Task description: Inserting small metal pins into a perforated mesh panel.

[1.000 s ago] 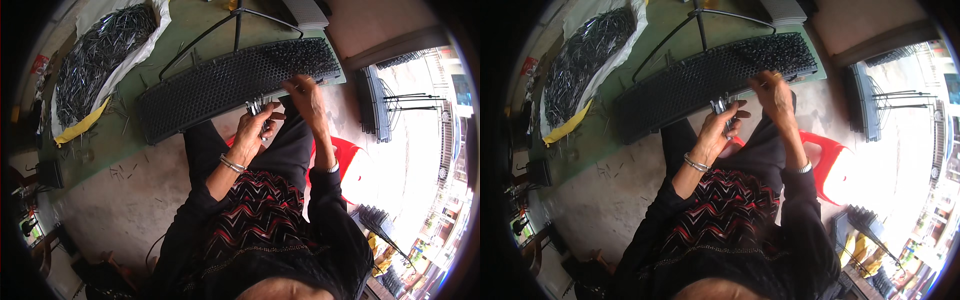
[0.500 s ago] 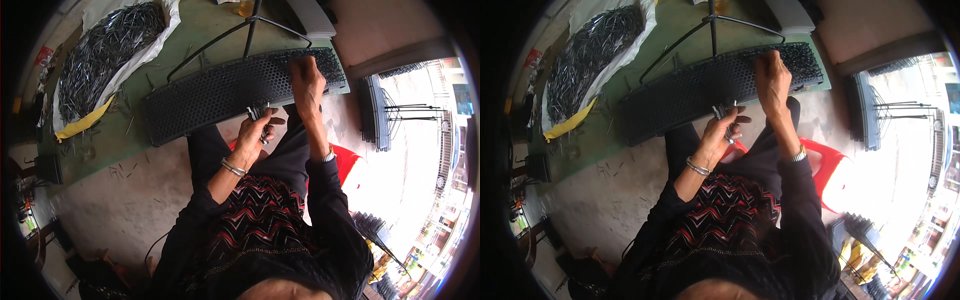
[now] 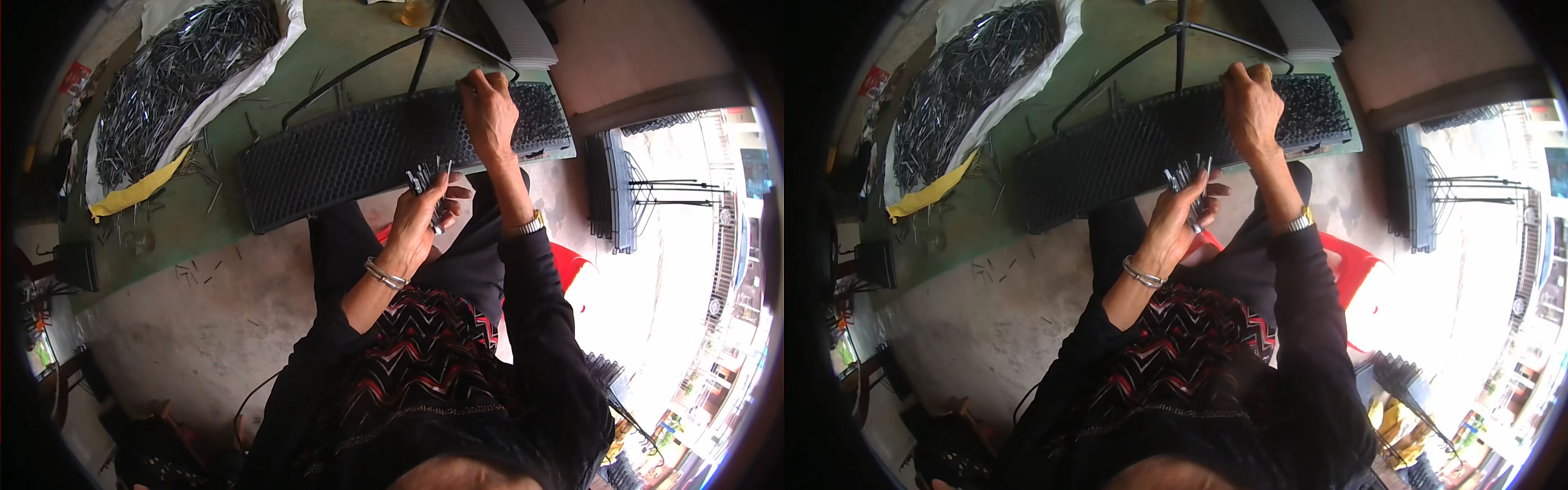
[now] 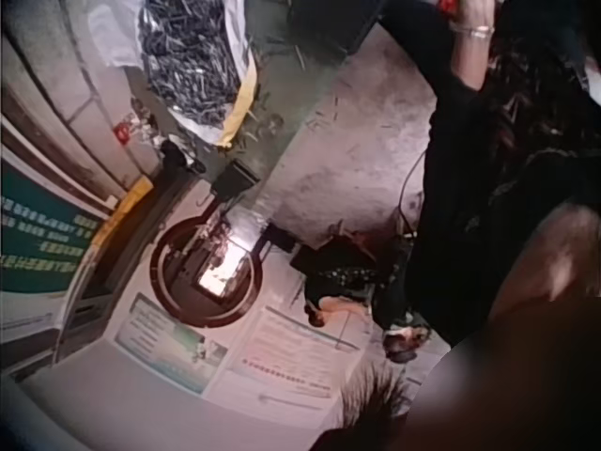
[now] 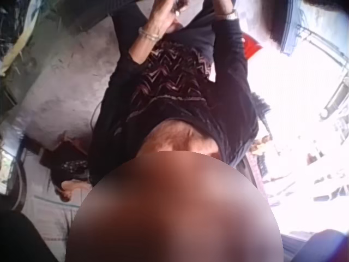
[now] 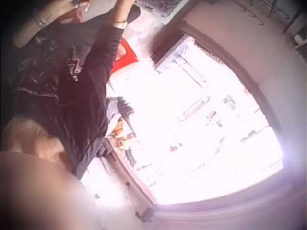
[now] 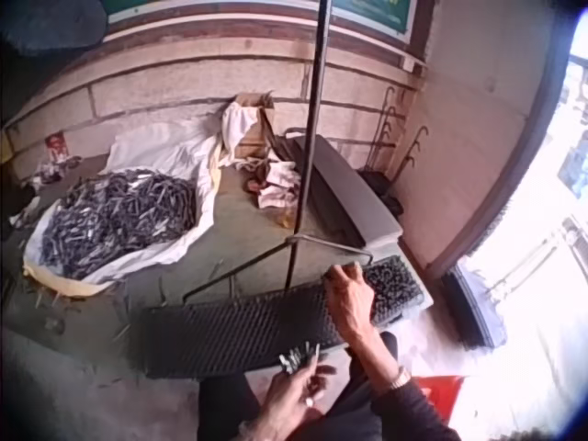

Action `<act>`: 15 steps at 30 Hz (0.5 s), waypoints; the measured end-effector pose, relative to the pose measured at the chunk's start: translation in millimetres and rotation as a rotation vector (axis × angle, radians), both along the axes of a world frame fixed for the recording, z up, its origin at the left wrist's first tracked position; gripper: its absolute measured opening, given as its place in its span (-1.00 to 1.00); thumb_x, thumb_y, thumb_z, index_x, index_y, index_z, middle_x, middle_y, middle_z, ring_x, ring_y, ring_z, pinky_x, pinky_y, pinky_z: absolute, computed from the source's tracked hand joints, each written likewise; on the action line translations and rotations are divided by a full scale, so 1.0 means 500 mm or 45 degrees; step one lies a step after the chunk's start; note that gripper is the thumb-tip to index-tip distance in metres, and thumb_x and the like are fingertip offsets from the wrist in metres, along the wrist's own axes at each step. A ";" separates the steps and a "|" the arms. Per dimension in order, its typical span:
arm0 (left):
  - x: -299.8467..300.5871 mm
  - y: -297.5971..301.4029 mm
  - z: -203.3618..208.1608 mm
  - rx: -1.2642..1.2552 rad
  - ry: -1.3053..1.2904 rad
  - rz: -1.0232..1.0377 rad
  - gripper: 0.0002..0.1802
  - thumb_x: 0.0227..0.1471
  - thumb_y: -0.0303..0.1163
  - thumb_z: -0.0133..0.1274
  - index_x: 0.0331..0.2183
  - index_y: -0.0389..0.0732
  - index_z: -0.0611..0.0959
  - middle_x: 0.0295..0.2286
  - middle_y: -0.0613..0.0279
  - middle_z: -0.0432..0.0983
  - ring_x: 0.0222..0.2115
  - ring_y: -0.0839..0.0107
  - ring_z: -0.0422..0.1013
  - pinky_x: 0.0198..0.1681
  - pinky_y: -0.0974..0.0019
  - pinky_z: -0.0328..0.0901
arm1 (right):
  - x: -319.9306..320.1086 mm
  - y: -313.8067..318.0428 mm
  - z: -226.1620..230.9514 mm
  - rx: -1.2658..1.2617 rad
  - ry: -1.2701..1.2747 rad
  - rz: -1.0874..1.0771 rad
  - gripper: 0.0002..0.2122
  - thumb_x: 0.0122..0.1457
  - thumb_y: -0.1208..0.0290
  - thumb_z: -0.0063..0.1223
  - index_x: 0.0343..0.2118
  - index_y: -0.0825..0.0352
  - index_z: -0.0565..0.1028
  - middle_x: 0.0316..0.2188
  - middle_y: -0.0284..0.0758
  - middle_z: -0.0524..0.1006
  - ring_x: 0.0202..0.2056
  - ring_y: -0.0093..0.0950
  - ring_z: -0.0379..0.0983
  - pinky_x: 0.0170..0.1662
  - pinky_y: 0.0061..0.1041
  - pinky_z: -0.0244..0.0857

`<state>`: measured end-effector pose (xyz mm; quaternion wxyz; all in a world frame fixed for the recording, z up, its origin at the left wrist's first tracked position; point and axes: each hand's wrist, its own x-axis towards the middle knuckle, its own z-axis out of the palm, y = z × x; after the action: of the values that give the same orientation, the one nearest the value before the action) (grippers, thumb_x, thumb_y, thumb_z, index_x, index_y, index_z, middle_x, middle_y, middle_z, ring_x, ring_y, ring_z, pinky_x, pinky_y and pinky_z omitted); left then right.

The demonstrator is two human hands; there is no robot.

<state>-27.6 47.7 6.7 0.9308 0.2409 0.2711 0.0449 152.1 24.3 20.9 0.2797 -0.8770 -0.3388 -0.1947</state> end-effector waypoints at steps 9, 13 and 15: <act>-0.010 -0.004 -0.003 0.083 0.051 0.039 -0.68 0.14 -0.21 -0.01 -0.24 -0.31 0.56 -0.50 0.09 0.54 -0.62 0.59 0.31 -0.64 0.51 0.12 | 0.024 0.012 -0.013 0.018 0.043 -0.043 -0.87 0.06 0.29 0.08 -0.39 0.19 0.50 -0.38 -0.26 0.44 -0.37 -0.21 0.45 -0.34 -0.29 0.32; -0.010 -0.003 0.004 0.075 0.068 0.065 -0.70 0.14 -0.23 0.01 -0.26 -0.30 0.57 -0.50 0.11 0.54 -0.60 0.59 0.32 -0.64 0.51 0.13 | 0.013 0.005 -0.001 0.048 0.047 0.018 -0.86 0.06 0.28 0.07 -0.38 0.21 0.49 -0.38 -0.26 0.44 -0.37 -0.20 0.45 -0.33 -0.27 0.32; -0.011 -0.002 0.009 0.061 0.056 0.053 -0.71 0.13 -0.25 0.01 -0.23 -0.30 0.55 -0.49 0.12 0.53 -0.60 0.60 0.31 -0.61 0.53 0.14 | 0.008 0.005 0.007 -0.086 0.087 0.065 -0.85 0.06 0.28 0.07 -0.39 0.23 0.49 -0.38 -0.25 0.45 -0.36 -0.20 0.45 -0.33 -0.27 0.32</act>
<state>-33.0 46.5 11.1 0.9175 0.2584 0.2952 0.0654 156.3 26.8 24.3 0.2661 -0.8831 -0.3577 -0.1460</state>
